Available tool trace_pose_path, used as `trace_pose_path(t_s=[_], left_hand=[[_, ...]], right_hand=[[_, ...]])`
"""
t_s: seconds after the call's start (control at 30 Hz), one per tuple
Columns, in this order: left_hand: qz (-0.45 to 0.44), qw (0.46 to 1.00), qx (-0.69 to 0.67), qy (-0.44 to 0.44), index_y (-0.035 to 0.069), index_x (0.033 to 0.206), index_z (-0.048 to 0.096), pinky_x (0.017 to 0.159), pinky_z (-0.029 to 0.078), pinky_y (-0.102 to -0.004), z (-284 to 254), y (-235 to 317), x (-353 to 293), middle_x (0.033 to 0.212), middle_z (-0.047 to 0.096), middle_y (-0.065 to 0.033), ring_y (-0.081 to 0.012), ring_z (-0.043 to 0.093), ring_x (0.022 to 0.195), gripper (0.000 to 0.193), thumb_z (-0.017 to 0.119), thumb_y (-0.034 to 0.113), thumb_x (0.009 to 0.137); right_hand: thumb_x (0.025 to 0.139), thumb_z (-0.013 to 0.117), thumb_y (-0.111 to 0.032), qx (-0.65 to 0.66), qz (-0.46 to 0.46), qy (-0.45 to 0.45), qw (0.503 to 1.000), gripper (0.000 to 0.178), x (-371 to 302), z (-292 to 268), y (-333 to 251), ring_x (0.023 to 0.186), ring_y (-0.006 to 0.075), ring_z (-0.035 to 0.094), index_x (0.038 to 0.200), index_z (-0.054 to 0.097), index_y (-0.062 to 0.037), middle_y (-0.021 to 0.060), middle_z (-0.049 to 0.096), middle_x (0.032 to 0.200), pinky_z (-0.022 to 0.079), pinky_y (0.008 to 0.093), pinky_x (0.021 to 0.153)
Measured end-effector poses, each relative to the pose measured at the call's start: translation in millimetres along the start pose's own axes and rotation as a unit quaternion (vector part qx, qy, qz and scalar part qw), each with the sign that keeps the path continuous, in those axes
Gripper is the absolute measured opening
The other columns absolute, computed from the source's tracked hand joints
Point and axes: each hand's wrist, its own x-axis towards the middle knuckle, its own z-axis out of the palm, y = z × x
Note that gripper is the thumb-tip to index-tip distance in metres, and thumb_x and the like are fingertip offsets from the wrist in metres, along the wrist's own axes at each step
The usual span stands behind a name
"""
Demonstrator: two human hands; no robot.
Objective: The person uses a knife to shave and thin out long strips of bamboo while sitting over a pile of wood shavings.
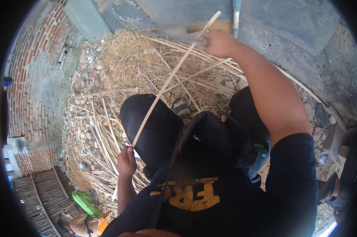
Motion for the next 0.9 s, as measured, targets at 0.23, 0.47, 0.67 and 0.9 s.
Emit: trace_pose_path(t_s=[0.23, 0.47, 0.67, 0.9], left_hand=[[-0.010, 0.995, -0.096, -0.012, 0.000, 0.082, 0.055, 0.052, 0.039, -0.0372, 19.1, -26.4, -2.7, 0.058, 0.051, -0.0121, -0.0196, 0.048, 0.052, 0.047, 0.044, 0.037, 0.107], [-0.035, 0.995, -0.090, -0.010, 0.000, 0.082, 0.055, 0.052, 0.038, -0.0369, 15.3, -11.2, -4.9, 0.057, 0.049, -0.0115, -0.0180, 0.045, 0.053, 0.048, 0.043, 0.038, 0.107], [-0.043, 0.997, -0.065, -0.001, 0.000, 0.081, 0.054, 0.052, 0.039, -0.0399, 20.1, -12.1, -8.6, 0.058, 0.052, -0.0159, -0.0257, 0.052, 0.052, 0.046, 0.041, 0.036, 0.107], [0.012, 0.999, 0.033, 0.025, 0.001, 0.081, 0.057, 0.054, 0.042, -0.0477, 5.6, 1.3, 3.1, 0.060, 0.055, -0.0222, -0.0445, 0.059, 0.059, 0.041, 0.044, 0.032, 0.105]], right_hand=[[0.074, 0.073, -0.017, -0.052, -0.162, -0.080, 0.982, 0.029, -42.0, -10.1, -58.0, 0.081, 0.0370, 0.069, 0.098, 0.069, -0.0027, 0.0205, 0.069, 0.082, 0.054, 0.0447, 0.074], [0.076, 0.071, -0.019, -0.013, -0.139, 0.007, 0.990, 0.033, -19.5, 0.8, -24.9, 0.080, 0.0374, 0.068, 0.106, 0.071, -0.0056, 0.0201, 0.068, 0.079, 0.054, 0.0441, 0.074], [0.076, 0.071, -0.020, -0.120, -0.207, -0.056, 0.969, 0.029, -28.0, 1.7, -61.0, 0.077, 0.0356, 0.069, 0.099, 0.069, -0.0026, 0.0189, 0.069, 0.081, 0.055, 0.0442, 0.074], [0.078, 0.071, -0.018, 0.034, -0.010, 0.005, 0.999, 0.031, 0.8, -20.0, -3.6, 0.076, 0.0317, 0.068, 0.104, 0.068, -0.0025, 0.0176, 0.070, 0.081, 0.054, 0.0442, 0.073]])
